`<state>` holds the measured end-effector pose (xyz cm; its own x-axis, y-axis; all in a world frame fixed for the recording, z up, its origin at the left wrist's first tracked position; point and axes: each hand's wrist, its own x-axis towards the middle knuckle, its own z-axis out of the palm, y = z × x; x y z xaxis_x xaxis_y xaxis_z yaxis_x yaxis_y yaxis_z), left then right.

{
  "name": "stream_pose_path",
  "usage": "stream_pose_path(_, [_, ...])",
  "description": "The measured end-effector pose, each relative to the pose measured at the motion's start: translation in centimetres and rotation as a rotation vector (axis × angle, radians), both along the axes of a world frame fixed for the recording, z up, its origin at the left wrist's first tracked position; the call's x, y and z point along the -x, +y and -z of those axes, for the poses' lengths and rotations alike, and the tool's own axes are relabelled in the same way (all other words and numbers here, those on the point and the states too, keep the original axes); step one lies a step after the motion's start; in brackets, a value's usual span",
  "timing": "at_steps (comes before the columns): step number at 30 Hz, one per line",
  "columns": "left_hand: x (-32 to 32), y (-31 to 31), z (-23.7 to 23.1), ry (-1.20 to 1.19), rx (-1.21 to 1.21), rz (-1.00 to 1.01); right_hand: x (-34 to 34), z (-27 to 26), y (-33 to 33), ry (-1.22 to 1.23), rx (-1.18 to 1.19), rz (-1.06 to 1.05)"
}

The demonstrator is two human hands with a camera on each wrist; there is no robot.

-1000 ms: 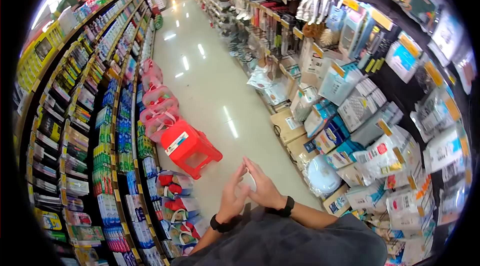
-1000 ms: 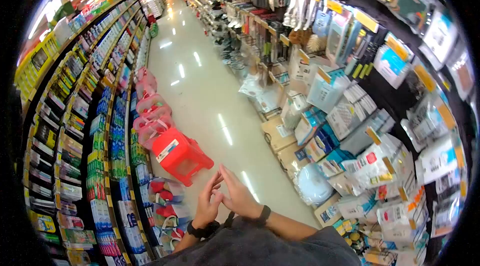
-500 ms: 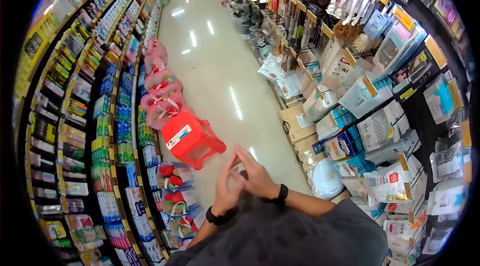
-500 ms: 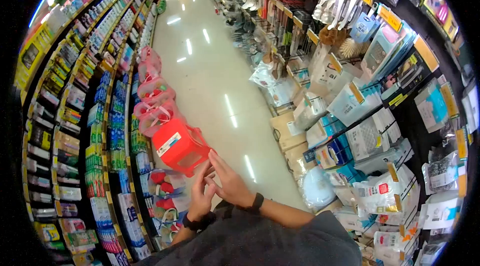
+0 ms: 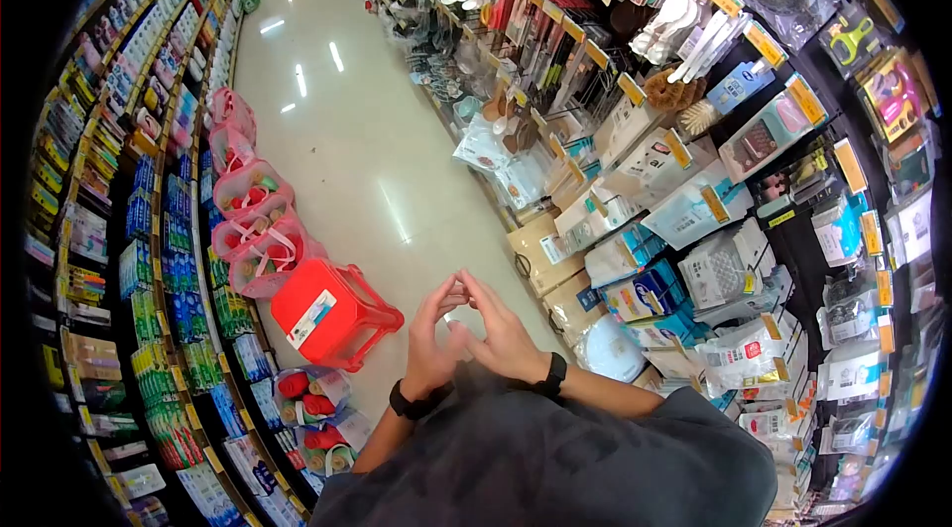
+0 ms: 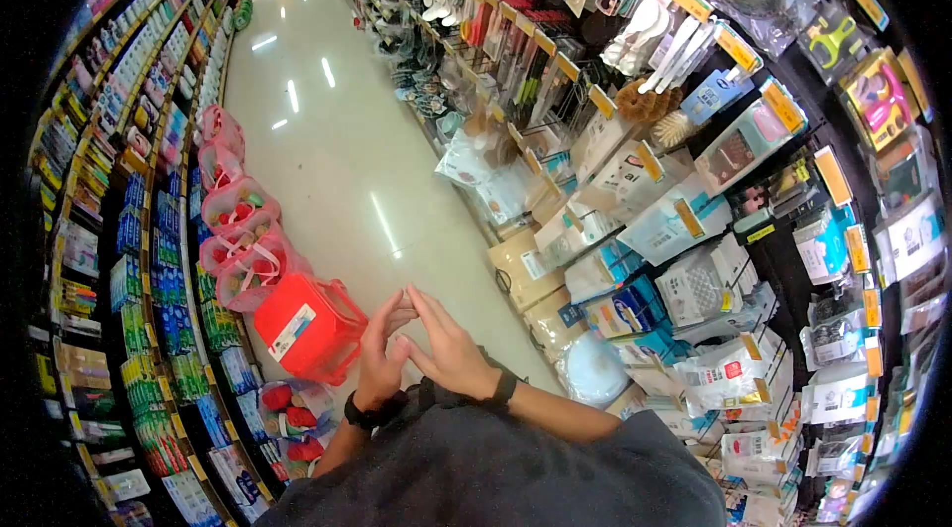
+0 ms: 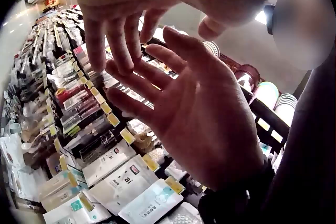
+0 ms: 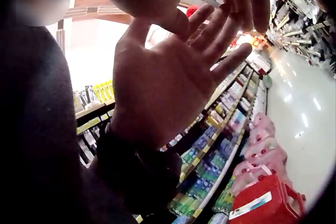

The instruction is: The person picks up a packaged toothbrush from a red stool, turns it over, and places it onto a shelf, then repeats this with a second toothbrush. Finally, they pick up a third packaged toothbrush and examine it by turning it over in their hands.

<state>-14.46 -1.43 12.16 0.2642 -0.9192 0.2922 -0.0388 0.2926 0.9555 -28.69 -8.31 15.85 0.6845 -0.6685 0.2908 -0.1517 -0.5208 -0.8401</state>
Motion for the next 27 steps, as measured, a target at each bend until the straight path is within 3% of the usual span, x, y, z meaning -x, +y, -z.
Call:
stream_pose_path(6, [-4.4, -2.7, 0.5, -0.024, -0.006, -0.031, -4.1, 0.3, -3.0, 0.048, 0.038, -0.002])
stream_pose_path(14, [-10.3, -5.2, 2.2, 0.130, -0.133, -0.245, -12.3, 1.7, -9.2, 0.029, 0.004, -0.221])
stream_pose_path(27, [-19.3, -12.2, -1.0, -0.018, -0.239, -0.812, -28.3, 3.2, -21.0, -0.002, -0.058, -0.671])
